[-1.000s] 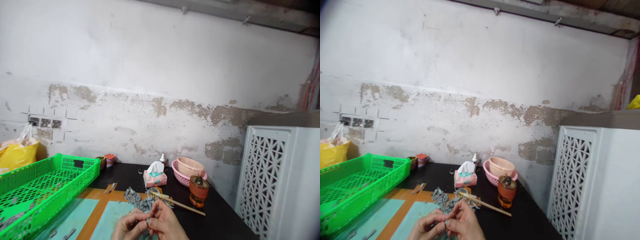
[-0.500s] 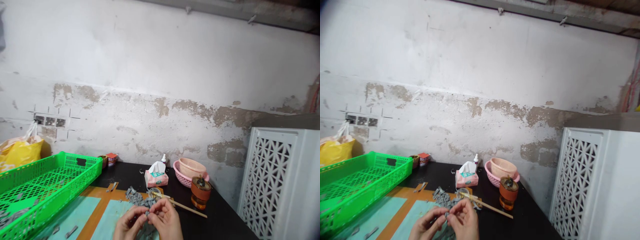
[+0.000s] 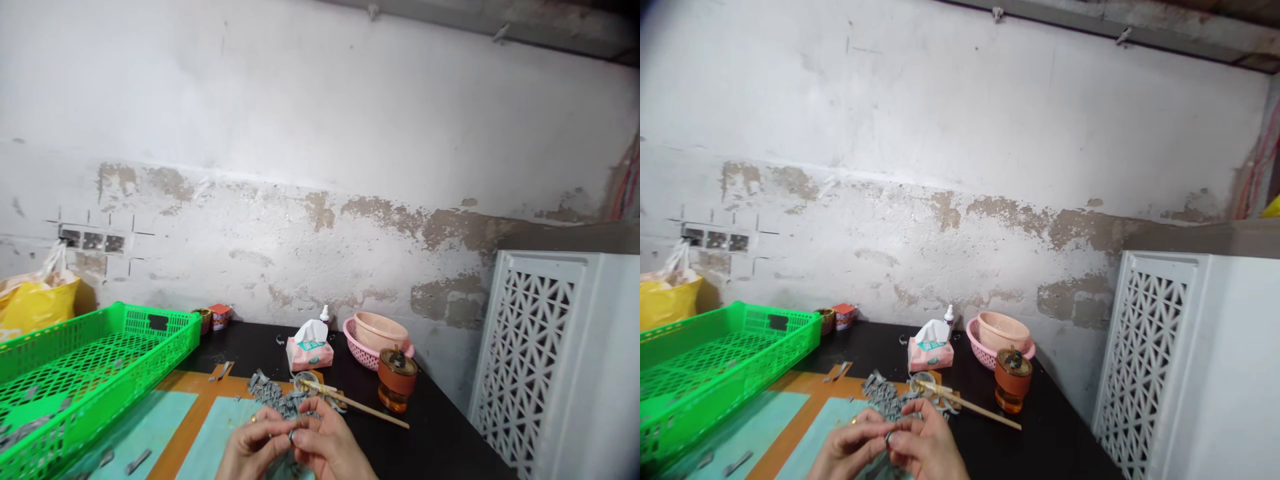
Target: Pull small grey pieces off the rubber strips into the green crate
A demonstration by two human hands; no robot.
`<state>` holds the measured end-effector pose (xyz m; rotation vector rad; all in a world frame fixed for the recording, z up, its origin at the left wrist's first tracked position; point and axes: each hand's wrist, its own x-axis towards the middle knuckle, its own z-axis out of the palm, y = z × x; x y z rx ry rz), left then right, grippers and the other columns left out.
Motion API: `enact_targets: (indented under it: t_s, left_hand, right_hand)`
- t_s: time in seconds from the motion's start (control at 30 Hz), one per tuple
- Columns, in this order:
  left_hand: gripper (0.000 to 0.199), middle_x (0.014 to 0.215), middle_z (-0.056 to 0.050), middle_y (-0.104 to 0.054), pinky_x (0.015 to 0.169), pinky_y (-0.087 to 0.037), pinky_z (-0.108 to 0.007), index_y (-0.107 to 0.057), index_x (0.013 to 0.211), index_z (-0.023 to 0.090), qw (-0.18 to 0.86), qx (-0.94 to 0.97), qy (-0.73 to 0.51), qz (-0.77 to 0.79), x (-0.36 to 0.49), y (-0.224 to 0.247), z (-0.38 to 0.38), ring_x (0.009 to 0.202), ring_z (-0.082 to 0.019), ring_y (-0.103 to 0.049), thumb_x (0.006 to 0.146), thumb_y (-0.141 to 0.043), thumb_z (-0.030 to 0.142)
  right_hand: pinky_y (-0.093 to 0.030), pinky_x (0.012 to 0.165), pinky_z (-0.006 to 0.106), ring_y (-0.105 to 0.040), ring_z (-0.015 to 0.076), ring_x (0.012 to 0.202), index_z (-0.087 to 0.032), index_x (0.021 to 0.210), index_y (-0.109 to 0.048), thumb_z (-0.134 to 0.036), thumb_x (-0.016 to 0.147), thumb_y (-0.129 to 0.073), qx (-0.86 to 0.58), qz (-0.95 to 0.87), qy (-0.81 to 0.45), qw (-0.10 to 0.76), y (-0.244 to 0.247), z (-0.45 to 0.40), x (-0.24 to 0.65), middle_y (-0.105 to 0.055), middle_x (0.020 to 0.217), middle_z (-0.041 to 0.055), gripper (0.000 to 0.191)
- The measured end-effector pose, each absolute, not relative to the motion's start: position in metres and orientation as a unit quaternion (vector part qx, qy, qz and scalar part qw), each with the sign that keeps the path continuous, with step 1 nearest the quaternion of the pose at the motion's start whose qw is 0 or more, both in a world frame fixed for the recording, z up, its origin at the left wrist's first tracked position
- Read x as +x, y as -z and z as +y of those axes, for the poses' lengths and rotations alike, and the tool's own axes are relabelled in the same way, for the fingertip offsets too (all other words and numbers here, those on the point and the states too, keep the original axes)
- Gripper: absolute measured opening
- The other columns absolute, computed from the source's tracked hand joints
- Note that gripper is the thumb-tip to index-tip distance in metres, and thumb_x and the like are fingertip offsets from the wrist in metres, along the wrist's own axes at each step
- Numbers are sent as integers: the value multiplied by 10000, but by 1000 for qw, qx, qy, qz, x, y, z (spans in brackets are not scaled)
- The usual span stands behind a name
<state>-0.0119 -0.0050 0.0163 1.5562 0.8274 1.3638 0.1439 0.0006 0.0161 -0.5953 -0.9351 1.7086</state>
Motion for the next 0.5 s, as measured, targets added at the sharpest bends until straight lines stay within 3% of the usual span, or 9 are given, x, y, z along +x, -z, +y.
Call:
enact_targets:
  t_s: [0.3,0.5]
  left_hand:
    - [189,766,-74,-712,721,-497,-311,-801,758,222,458,624,-542,327,-10,-19,-6,774,-241,-645,663,-771,382]
    - [313,572,-24,-678,542,-435,-236,-743,657,170,514,573,-526,362,-9,-28,-7,553,-154,-558,554,-815,456]
  right_hand:
    - [-379,530,192,-532,69,497,-193,743,-452,-222,473,-850,-241,-399,-721,512,-16,-1,143,-612,621,-52,481]
    - [-379,537,214,-530,82,503,-197,730,-453,-202,518,-801,-241,-446,-673,539,-28,-7,145,-623,640,-44,408]
